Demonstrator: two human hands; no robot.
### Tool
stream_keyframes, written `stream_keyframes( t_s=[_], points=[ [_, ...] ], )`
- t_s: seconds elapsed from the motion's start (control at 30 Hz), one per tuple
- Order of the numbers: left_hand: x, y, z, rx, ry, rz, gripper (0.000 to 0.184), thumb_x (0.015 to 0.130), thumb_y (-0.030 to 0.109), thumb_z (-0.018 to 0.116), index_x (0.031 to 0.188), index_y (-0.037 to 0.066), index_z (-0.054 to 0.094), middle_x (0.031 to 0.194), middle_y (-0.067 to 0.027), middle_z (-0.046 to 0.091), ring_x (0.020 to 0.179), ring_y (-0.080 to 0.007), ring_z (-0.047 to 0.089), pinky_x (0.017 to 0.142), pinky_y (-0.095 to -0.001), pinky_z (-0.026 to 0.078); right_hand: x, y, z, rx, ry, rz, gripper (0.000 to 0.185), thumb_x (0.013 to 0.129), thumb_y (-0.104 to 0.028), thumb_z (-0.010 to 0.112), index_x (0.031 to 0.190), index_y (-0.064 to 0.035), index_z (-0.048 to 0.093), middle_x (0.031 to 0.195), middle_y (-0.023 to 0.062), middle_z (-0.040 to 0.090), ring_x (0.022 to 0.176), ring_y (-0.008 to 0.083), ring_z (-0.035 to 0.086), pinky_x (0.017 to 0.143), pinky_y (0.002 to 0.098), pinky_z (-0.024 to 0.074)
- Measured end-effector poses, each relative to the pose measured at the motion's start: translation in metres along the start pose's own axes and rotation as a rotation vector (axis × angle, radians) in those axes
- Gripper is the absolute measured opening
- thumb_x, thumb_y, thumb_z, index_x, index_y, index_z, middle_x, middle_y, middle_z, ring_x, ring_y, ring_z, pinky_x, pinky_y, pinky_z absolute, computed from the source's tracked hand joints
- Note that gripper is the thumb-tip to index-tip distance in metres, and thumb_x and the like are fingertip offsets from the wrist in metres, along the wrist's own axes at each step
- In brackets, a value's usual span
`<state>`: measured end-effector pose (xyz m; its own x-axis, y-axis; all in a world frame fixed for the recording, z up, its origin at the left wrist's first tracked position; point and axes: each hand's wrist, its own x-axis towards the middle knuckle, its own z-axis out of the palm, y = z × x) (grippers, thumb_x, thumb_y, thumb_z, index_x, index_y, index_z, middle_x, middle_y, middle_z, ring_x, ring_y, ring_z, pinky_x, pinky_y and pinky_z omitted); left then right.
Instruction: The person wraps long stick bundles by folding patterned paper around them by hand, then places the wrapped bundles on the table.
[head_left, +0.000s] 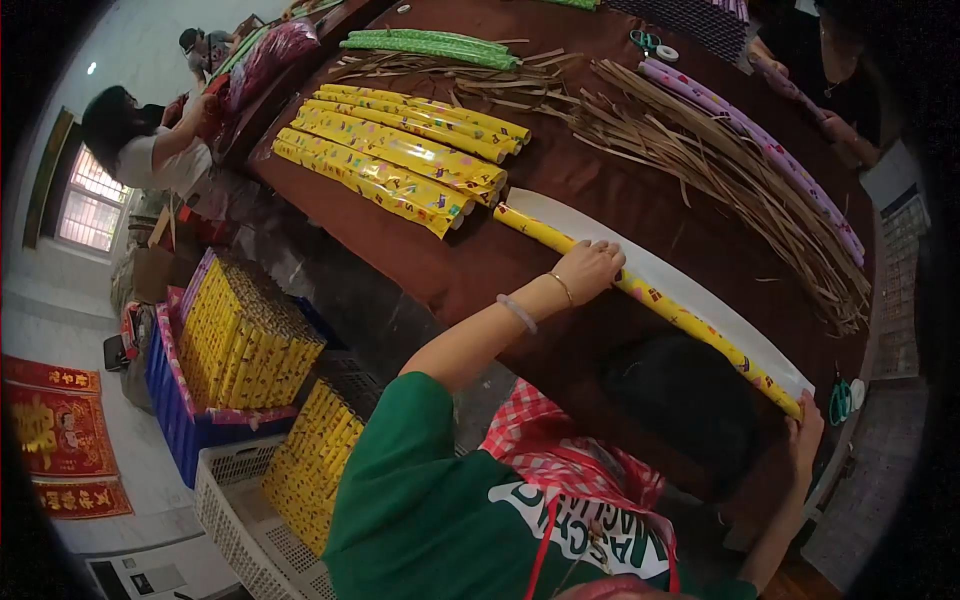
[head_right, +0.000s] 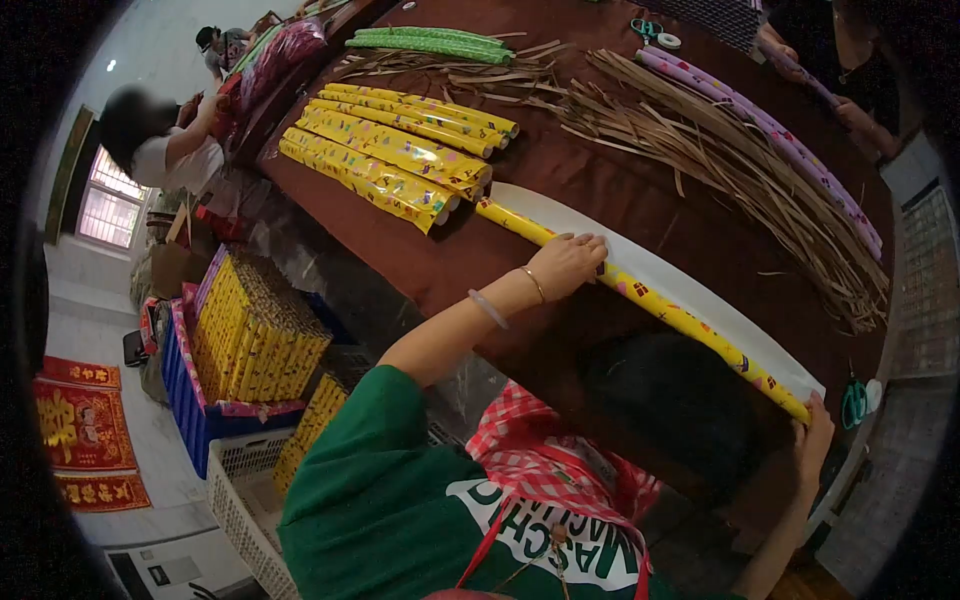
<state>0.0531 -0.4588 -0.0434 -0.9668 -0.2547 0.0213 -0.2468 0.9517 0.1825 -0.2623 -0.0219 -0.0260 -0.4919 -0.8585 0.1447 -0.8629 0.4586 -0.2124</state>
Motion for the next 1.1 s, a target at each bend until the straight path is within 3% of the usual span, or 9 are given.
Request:
stream_keyframes(
  t_s=[0.17,0.3,0.37,0.47,0.57,0.8,0.97,1.0,1.1],
  points=[
    [-0.003,-0.001,0.008,0.036,0.043,0.006,0.038,0.074,0.021,0.063,0.102,0.002,0.047,0.116,-0.0147,0.05,0.111,-0.0278,0.048,0.09,-0.0371,0.039,-0.001,-0.001,-0.004,0.044,-0.059,0.071,0.054,0.072,0.002,0.061,0.122,-0.0065,0.044,0.11,0.0138,0.051,0.101,0.0321,0.046,0.09,0.0384,0.0337],
    [-0.011,0.002,0.009,0.036,0.069,0.04,0.037,0.075,0.022,0.062,0.103,0.003,0.048,0.119,-0.0159,0.048,0.111,-0.0285,0.048,0.092,-0.0384,0.038,-0.01,0.007,0.003,0.008,-0.026,0.005,0.052,0.073,0.001,0.06,0.122,-0.0066,0.044,0.114,0.0134,0.051,0.103,0.0315,0.046,0.092,0.0376,0.0332],
    [-0.015,0.005,0.011,0.071,0.199,0.072,0.032,0.075,0.024,0.062,0.099,0.005,0.051,0.116,-0.0167,0.05,0.105,-0.0287,0.05,0.089,-0.0379,0.038,-0.011,0.002,-0.001,0.028,-0.068,0.092,0.051,0.073,0.0,0.06,0.121,-0.0063,0.045,0.119,0.0134,0.049,0.105,0.0305,0.046,0.092,0.0374,0.0326],
    [-0.015,0.008,0.009,0.039,0.203,0.068,0.035,0.074,0.026,0.063,0.1,0.005,0.051,0.119,-0.018,0.047,0.105,-0.0295,0.049,0.091,-0.0385,0.037,-0.017,0.004,0.001,0.057,-0.076,0.128,0.05,0.074,0.002,0.059,0.121,-0.0059,0.045,0.122,0.0139,0.048,0.107,0.0311,0.046,0.093,0.037,0.0333],
    [-0.016,0.011,0.005,-0.003,0.175,0.035,0.035,0.074,0.023,0.063,0.101,0.006,0.05,0.122,-0.0172,0.045,0.11,-0.029,0.047,0.094,-0.0398,0.036,-0.018,0.005,0.008,0.063,-0.018,0.076,0.052,0.074,0.004,0.057,0.123,-0.0056,0.044,0.12,0.0149,0.049,0.107,0.032,0.046,0.094,0.0368,0.0345],
    [-0.006,0.014,0.012,-0.024,0.172,0.053,0.035,0.075,0.025,0.063,0.102,0.005,0.05,0.122,-0.0176,0.045,0.115,-0.0301,0.044,0.093,-0.0396,0.036,-0.013,0.005,0.01,0.022,-0.001,0.184,0.054,0.074,0.006,0.056,0.125,-0.005,0.042,0.116,0.0155,0.05,0.107,0.0325,0.047,0.093,0.0371,0.036],
    [-0.01,0.021,0.008,-0.04,0.139,0.042,0.035,0.074,0.027,0.063,0.099,0.006,0.05,0.121,-0.0173,0.046,0.114,-0.0302,0.044,0.091,-0.0379,0.037,-0.017,0.005,-0.005,-0.001,-0.159,0.246,0.06,0.073,0.006,0.058,0.128,-0.0074,0.039,0.117,0.0142,0.049,0.108,0.0319,0.046,0.094,0.0404,0.0326],
    [-0.01,0.021,0.007,-0.034,0.144,0.047,0.036,0.074,0.027,0.064,0.099,0.005,0.05,0.121,-0.0172,0.046,0.114,-0.0301,0.044,0.092,-0.0375,0.037,-0.024,0.014,0.001,0.017,-0.09,0.158,0.06,0.072,0.006,0.057,0.128,-0.008,0.038,0.117,0.0136,0.049,0.108,0.0321,0.045,0.095,0.042,0.0307],
    [-0.012,0.021,0.012,-0.03,0.202,0.058,0.036,0.073,0.028,0.064,0.098,0.005,0.051,0.12,-0.0174,0.046,0.113,-0.0299,0.044,0.092,-0.037,0.036,-0.021,0.0,-0.008,-0.044,-0.13,0.195,0.06,0.072,0.004,0.056,0.128,-0.0084,0.037,0.118,0.013,0.049,0.109,0.0324,0.045,0.095,0.0426,0.0309]
  ],
)
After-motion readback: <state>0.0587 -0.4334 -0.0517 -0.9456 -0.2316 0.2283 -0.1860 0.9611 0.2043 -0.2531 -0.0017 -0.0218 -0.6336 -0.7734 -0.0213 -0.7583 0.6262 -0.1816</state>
